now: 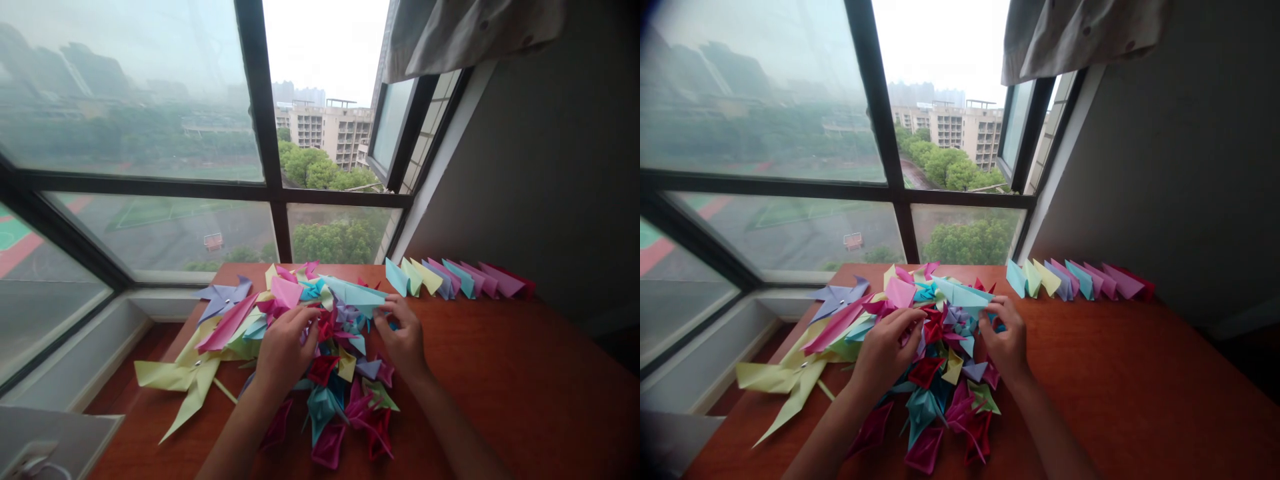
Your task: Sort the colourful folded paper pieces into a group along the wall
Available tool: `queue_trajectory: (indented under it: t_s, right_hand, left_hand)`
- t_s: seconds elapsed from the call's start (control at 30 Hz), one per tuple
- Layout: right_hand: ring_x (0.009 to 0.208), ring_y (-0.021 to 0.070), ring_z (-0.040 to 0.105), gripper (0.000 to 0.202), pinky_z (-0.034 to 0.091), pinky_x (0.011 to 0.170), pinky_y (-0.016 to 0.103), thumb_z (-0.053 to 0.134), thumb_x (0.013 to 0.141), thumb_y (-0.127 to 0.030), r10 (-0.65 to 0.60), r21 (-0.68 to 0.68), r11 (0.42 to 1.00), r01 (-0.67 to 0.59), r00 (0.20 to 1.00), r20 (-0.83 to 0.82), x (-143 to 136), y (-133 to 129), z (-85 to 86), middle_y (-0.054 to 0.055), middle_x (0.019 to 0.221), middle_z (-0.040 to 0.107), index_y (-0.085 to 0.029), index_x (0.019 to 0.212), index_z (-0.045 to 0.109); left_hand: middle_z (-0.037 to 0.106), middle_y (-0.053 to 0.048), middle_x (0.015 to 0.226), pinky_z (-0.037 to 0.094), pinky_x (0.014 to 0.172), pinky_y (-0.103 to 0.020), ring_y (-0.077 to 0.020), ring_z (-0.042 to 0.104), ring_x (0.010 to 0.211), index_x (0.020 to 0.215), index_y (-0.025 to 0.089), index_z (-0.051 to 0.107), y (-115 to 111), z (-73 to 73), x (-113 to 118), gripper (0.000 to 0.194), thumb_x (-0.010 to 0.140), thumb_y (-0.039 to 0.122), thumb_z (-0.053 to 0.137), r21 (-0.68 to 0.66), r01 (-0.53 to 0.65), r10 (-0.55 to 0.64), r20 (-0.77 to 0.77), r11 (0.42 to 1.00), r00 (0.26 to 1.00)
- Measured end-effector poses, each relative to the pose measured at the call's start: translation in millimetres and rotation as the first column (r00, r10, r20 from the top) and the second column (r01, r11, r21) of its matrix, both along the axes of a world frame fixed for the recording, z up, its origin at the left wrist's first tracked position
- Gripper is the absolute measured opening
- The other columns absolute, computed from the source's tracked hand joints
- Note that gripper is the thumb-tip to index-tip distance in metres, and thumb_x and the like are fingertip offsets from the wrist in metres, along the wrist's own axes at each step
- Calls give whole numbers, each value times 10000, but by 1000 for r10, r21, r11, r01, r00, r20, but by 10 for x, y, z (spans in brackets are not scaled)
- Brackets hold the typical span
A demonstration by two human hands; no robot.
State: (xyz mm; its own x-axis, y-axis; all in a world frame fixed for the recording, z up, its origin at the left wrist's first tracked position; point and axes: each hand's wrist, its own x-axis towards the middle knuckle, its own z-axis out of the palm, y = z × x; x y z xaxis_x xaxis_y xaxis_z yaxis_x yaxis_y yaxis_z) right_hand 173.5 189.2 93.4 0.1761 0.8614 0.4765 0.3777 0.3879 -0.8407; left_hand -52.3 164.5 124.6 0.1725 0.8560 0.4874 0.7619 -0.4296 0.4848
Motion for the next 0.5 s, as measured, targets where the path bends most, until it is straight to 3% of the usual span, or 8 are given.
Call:
queue_trajectory:
  t_s: [0.1,0.17,0.3,0.37,0.5]
  right_hand:
    - [661,159,568,200,458,597,256,633,850,-363,39,-127,990,-67,977,-210,55,-20,56,14,736,628,-186,757,640]
    - [587,138,529,217,439,558,245,664,831,-382,93,-219,958,-187,920,-380,57,-37,92,-11,641,590,-184,750,625]
    - [556,104,516,227,421,507,209,761,753,-373,149,-272,829,-488,662,-735,44,-56,159,-19,649,591,-180,765,640]
    - [552,89,517,230,405,480,183,803,714,-346,128,-277,771,-574,565,-815,53,-54,181,-17,665,601,-178,776,659]
    - [544,69,518,229,396,454,147,834,692,-312,88,-278,718,-638,479,-873,93,-36,186,-18,666,610,-178,775,667]
  left_hand:
    - [750,-72,1061,555,847,-357,-246,713,993,1039,212,669,3,-7,-8,173,929,148,553,16,-16,16,54,1000,998]
    - [739,-67,1054,555,838,-350,-235,708,976,1053,211,667,6,-12,-11,187,923,129,561,42,-25,21,88,999,996]
    - [687,-66,1005,552,760,-320,-205,679,876,968,209,694,12,31,-24,122,913,134,615,215,-70,36,158,974,987]
    - [653,-73,1042,544,721,-300,-192,659,865,928,207,701,7,84,-34,93,895,133,655,305,-72,16,183,949,983]
    - [635,-75,1129,546,785,-306,-181,663,911,859,202,666,-20,177,-41,120,868,82,680,359,-16,-70,226,933,972]
